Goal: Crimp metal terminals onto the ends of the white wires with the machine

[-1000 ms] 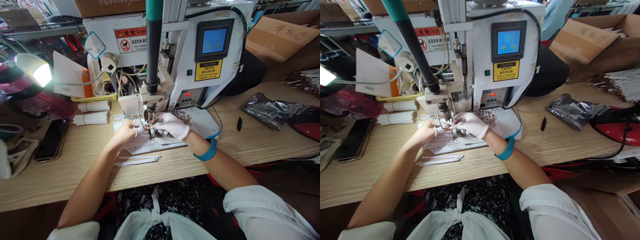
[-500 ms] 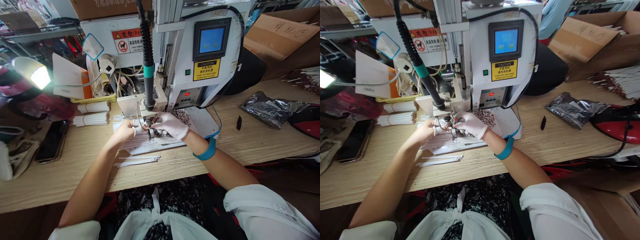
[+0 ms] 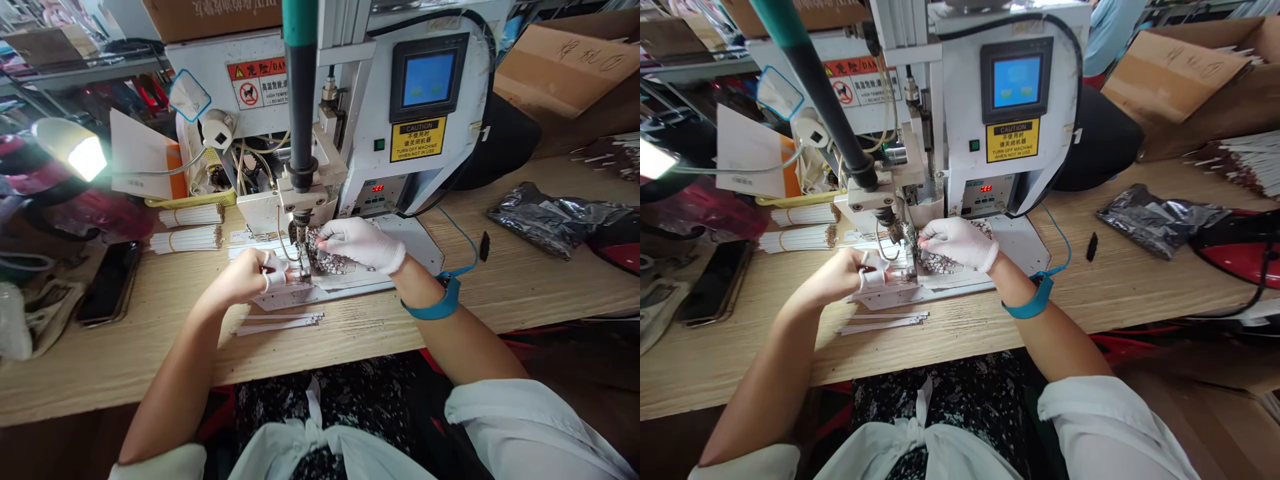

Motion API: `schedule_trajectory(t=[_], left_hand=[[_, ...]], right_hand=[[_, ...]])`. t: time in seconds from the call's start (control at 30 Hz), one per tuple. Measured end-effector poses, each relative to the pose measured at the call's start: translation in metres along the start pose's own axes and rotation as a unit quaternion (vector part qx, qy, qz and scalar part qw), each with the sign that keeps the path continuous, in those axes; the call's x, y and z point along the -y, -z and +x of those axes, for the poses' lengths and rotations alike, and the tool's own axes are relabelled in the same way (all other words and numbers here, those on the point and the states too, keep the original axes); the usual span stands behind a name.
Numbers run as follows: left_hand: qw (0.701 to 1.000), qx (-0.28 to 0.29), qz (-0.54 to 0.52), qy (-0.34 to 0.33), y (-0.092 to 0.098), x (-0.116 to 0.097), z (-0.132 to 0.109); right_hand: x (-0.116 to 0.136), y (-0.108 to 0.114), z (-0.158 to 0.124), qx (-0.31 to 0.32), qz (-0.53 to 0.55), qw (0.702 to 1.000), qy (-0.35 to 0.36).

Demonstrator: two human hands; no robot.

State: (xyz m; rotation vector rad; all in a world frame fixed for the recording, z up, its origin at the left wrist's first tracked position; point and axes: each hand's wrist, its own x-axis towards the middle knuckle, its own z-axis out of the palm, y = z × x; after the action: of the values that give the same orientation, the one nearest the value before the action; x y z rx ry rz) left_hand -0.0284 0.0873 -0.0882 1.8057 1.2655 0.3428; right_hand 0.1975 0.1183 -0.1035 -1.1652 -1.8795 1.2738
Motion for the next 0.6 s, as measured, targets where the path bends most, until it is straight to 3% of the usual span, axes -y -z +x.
schedule_trajectory(t=[0.1, 0.23, 0.3, 0.5, 0.6], left_hand=[[0.996, 0.025, 0.09, 0.006, -0.002, -0.001, -0.006], [0.971, -0.048, 0.231, 0.025, -0.007, 0.003, -0.006], [0.956, -0.055, 0.285, 0.04, -0.009, 0.006, -0.005], [0.96, -0.047, 0.276, 0.012, -0.012, 0.008, -0.004], [0.966, -0.035, 0.256, 0.024, -0.008, 0.006, -0.004]], right_hand=[[0.001, 0.008, -0.002, -0.018, -0.068, 0.998, 0.006], [-0.001, 0.017, -0.003, -0.031, -0.154, 0.988, 0.01], [-0.003, 0.019, -0.004, -0.01, -0.198, 0.98, 0.001], [-0.008, 0.006, -0.005, 0.036, -0.308, 0.951, 0.004], [-0.006, 0.002, -0.006, 0.021, -0.273, 0.962, 0.017]])
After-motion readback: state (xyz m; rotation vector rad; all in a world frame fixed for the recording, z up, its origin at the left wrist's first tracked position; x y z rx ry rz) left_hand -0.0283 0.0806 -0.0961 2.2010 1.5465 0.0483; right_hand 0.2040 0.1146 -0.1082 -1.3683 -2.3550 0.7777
